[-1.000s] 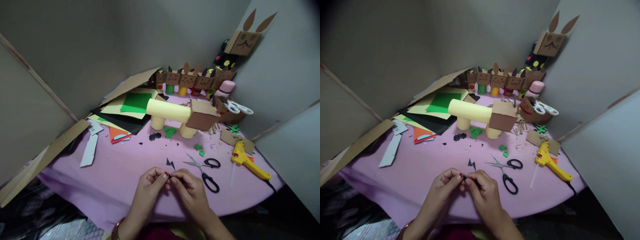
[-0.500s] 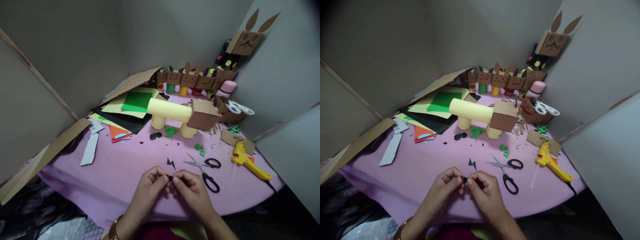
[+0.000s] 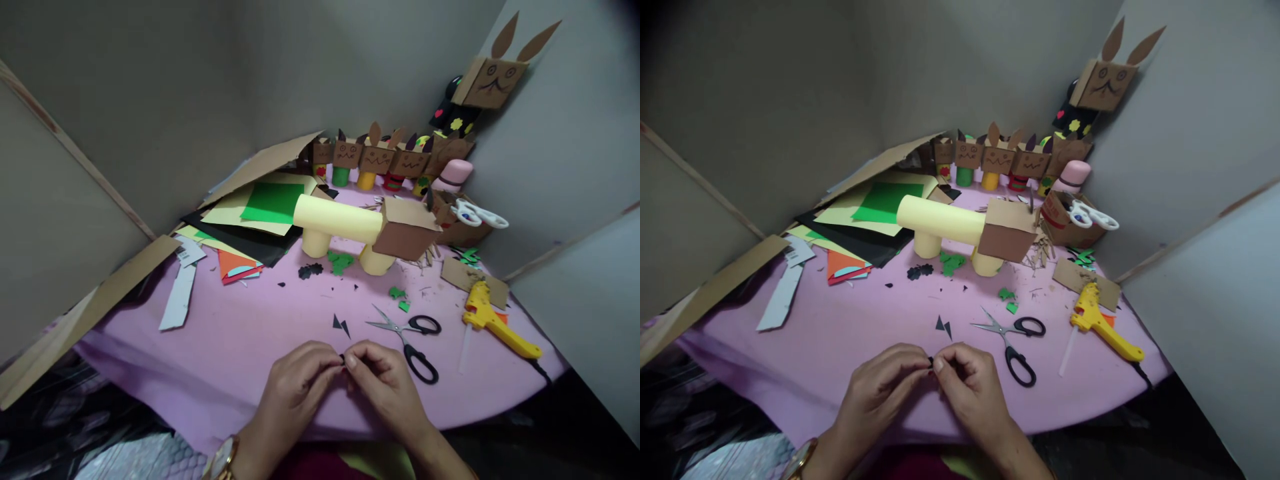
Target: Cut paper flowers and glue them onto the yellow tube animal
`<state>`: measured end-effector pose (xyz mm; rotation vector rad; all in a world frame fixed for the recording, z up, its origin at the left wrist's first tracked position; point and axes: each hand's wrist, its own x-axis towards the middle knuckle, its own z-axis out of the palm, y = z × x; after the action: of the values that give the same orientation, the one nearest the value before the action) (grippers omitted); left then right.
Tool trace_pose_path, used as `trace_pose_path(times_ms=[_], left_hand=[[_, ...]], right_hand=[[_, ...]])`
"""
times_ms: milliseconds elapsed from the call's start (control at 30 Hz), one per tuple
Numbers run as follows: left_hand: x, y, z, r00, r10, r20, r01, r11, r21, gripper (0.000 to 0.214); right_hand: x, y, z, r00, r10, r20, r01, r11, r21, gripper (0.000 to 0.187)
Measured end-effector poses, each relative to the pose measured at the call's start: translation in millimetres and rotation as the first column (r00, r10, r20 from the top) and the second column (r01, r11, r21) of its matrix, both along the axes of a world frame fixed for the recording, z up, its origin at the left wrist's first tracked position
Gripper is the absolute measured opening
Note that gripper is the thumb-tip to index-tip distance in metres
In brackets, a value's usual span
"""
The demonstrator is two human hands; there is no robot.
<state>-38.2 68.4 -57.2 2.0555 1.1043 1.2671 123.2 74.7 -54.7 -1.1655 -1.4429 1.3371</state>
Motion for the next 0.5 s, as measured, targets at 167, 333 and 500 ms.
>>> trace_pose_path(times_ms=[167, 333, 500], left_hand=[[-5.3, 3.6, 0.4, 0.993, -0.061, -0.104, 0.071, 0.993, 0.093, 0.017], [-7.3, -0.4, 0.4, 0.969, -0.052, -0.241, 0.098, 0.978, 0.185, 0.020], [-5.3, -8.8, -4.0, 0.927, -0.001, -0.375, 0.126, 0.942, 0.311, 0.021]], right_hand=[[1.1, 1.9, 1.1, 0.997, 0.008, 0.075, -0.012, 0.998, 0.058, 0.015], [2.4, 2.5, 0.3, 0.985, -0.006, 0.172, -0.010, 0.995, 0.096, 0.014], [3.1, -4.6, -5.7, 0.924, -0.075, 0.375, -0.037, 0.958, 0.284, 0.012]])
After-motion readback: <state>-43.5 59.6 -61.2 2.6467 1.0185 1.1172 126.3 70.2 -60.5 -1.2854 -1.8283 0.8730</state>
